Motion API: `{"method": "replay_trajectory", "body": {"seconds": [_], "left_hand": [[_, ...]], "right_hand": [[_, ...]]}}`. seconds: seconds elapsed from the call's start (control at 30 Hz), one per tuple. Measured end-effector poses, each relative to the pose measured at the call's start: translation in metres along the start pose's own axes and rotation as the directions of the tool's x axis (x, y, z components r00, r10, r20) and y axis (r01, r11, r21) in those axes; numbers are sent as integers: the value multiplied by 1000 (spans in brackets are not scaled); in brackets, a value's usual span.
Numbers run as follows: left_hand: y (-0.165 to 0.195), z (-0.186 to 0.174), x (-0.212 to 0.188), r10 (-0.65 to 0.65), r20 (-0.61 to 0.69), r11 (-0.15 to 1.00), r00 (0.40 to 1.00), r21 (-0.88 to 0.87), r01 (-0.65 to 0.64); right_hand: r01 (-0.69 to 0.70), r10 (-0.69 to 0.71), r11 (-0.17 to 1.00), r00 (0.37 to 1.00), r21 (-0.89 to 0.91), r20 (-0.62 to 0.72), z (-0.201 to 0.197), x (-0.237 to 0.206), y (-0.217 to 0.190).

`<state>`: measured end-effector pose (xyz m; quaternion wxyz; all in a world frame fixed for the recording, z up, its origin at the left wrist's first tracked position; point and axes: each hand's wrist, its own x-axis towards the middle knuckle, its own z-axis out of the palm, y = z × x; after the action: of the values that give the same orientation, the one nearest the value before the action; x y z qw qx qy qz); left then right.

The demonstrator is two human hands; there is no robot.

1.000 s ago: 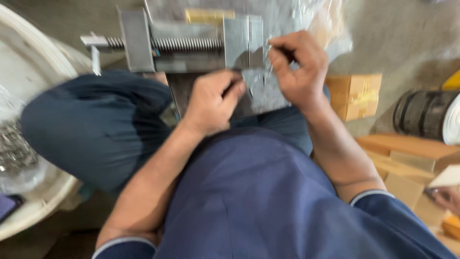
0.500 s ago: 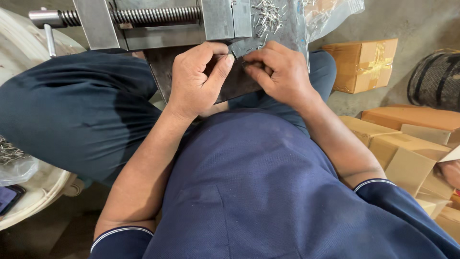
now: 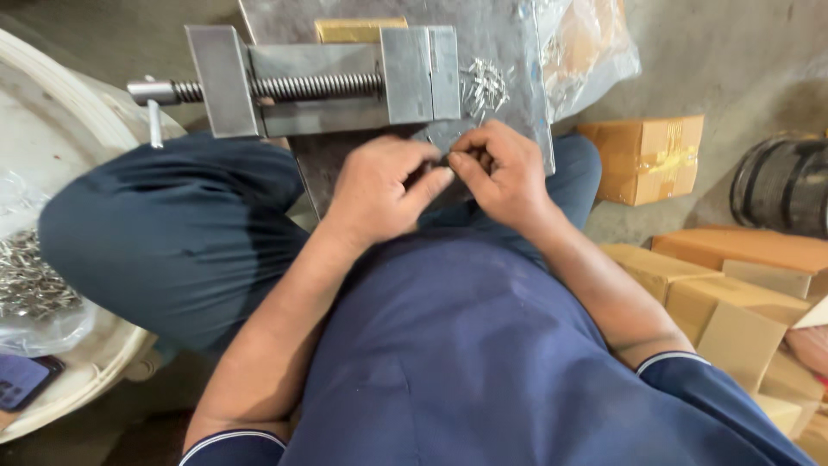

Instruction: The person sits on the floor and uses a metal press tool to assemble small metal components. They repeatedly pick up small metal pieces, place them into the press, and tighten the screw mechanism to secure them. The person occasionally adjusts the press and handles the components with their hands.

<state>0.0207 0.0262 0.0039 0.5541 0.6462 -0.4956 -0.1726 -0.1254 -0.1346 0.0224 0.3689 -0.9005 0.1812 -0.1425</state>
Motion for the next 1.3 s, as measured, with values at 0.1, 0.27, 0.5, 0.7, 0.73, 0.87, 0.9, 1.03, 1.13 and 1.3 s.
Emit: {"method": "replay_trajectory", "body": {"seconds": [0.1,0.27,0.5,0.7,0.73,0.87,0.9,1.03,1.13,1.3], "left_hand": [[0,3,1,27,75,996,997,79,-33],[-2,3,1,37,55,999,998,6,-37],[1,1,3,59,94,996,994,67,-66],[-2,5,1,41,33,998,999,39,-42],[-2,5,0,34,30,999,999,26,-35],[-3,6,0,27,46,997,999,72,-30],[-3,7,0,20,44,996,999,82,-23],[0,4,-1,-65,15,998,998,0,65],[3,0,0,-129,-18,989,991,-78,127],[6,-3,1,-201,25,975,979,-88,203]], "right_hand": [[-11,14,996,999,88,-32,5,-6,3],[-166,138,757,986,632,95,14,-14,15],[-249,193,669,968,700,160,18,-20,24],[-294,227,683,956,669,187,12,-14,13],[-288,216,684,957,670,192,9,-12,9],[177,-183,979,981,100,58,-11,2,-5],[171,-176,983,982,70,75,-15,5,-9],[186,-197,976,975,114,102,-20,15,-24],[256,-257,964,966,69,10,-23,23,-30],[257,-261,965,961,-49,-96,-29,48,-32]]}}
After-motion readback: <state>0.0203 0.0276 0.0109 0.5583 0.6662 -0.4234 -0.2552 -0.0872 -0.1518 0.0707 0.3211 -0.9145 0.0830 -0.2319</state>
